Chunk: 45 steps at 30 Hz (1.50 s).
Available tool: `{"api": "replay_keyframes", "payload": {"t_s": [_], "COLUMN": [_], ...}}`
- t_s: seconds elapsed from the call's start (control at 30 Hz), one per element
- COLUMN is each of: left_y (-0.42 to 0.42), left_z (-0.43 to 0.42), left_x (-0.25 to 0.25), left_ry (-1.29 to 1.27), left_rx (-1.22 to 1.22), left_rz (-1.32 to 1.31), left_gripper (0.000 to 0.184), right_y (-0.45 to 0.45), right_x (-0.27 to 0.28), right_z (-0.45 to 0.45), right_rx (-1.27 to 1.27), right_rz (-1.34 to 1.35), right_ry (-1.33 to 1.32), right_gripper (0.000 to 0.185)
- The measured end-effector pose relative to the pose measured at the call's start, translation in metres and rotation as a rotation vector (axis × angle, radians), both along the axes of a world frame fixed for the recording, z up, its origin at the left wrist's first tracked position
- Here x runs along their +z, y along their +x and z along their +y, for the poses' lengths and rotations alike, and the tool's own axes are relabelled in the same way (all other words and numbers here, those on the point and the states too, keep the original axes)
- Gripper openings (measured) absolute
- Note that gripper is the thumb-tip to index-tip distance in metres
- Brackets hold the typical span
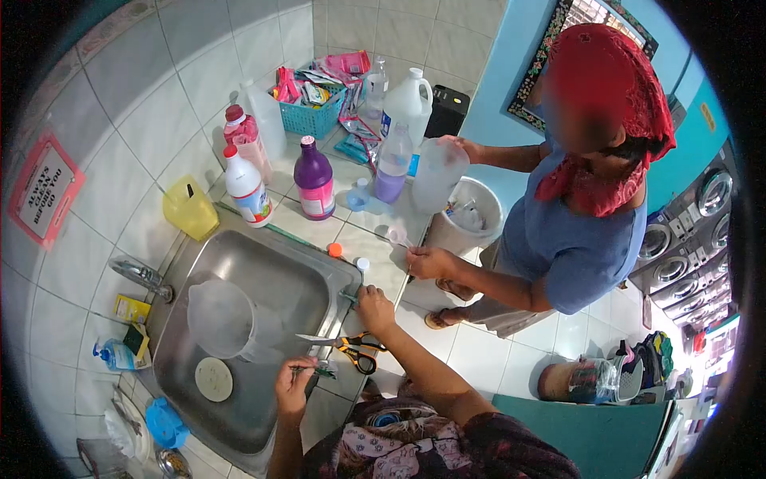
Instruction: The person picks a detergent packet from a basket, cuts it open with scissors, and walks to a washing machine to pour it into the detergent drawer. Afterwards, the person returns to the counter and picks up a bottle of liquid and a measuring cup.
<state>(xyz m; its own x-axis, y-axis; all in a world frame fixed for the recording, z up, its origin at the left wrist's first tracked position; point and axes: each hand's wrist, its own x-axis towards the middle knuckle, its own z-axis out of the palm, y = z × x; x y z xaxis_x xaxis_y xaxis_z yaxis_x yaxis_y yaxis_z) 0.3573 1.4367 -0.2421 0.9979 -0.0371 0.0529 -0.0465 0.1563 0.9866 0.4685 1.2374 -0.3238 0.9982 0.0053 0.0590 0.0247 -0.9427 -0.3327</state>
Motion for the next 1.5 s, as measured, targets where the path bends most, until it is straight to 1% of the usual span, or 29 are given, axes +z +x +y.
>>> {"api": "replay_keyframes", "payload": {"t_s": [0.07,0.17,0.27,0.33,0.37,0.43,0.47,0.53,0.67,0.73,0.8,0.87,0.93,1.23,1.3,1.5], "left_y": [0.0,0.0,0.0,0.001,0.0,-0.002,-0.002,-0.001,-0.003,-0.004,-0.004,-0.003,-0.004,-0.003,-0.002,-0.001], "left_z": [-0.003,-0.003,-0.004,-0.004,-0.005,-0.007,-0.008,-0.009,-0.011,-0.012,-0.009,-0.009,-0.009,-0.01,-0.009,-0.009], "left_x": [0.003,0.003,0.001,0.001,0.002,0.008,0.009,0.01,0.013,0.011,0.008,0.008,0.008,0.006,0.008,0.006], "left_ry": [0.015,-0.033,-0.004,-0.002,0.001,0.03,0.032,0.024,0.041,0.001,0.034,0.021,0.03,-0.026,0.043,-0.008], "left_rx": [0.009,-0.022,-0.041,-0.048,-0.05,-0.032,-0.034,-0.048,-0.034,-0.04,-0.032,-0.074,-0.077,-0.052,-0.079,-0.095], "left_rz": [-0.002,0.005,0.001,-0.037,-0.035,-0.002,0.002,-0.032,0.002,-0.02,-0.001,-0.072,-0.055,-0.089,-0.088,-0.076], "left_gripper": [0.008,0.009,0.009,0.01,0.01,0.01,0.01,0.01,0.01,0.01,0.01,0.01,0.01,0.011,0.012,0.012], "right_y": [-0.001,-0.005,-0.008,-0.01,-0.011,-0.015,-0.017,-0.022,-0.028,-0.028,-0.028,-0.027,-0.027,-0.031,-0.033,-0.041], "right_x": [0.001,0.004,0.006,0.007,0.007,0.01,0.013,0.019,0.015,0.008,0.007,0.006,0.007,0.02,0.022,0.019], "right_z": [-0.001,-0.003,-0.006,-0.007,-0.008,-0.011,-0.012,-0.015,-0.02,-0.025,-0.028,-0.028,-0.027,-0.027,-0.028,-0.036], "right_rx": [0.009,0.008,-0.017,-0.064,-0.066,-0.09,-0.092,-0.118,-0.112,-0.108,-0.107,-0.136,-0.124,-0.161,-0.143,-0.111], "right_rz": [0.012,-0.004,-0.002,-0.026,-0.024,-0.004,0.0,0.073,0.115,0.119,0.127,0.142,0.133,0.217,0.202,0.158], "right_ry": [0.013,0.025,0.101,0.168,0.17,0.284,0.286,0.41,0.513,0.648,0.674,0.666,0.681,0.708,0.697,0.682], "right_gripper": [0.018,0.02,0.024,0.017,0.017,0.015,0.015,0.016,0.018,0.019,0.021,0.022,0.022,0.022,0.023,0.023]}}
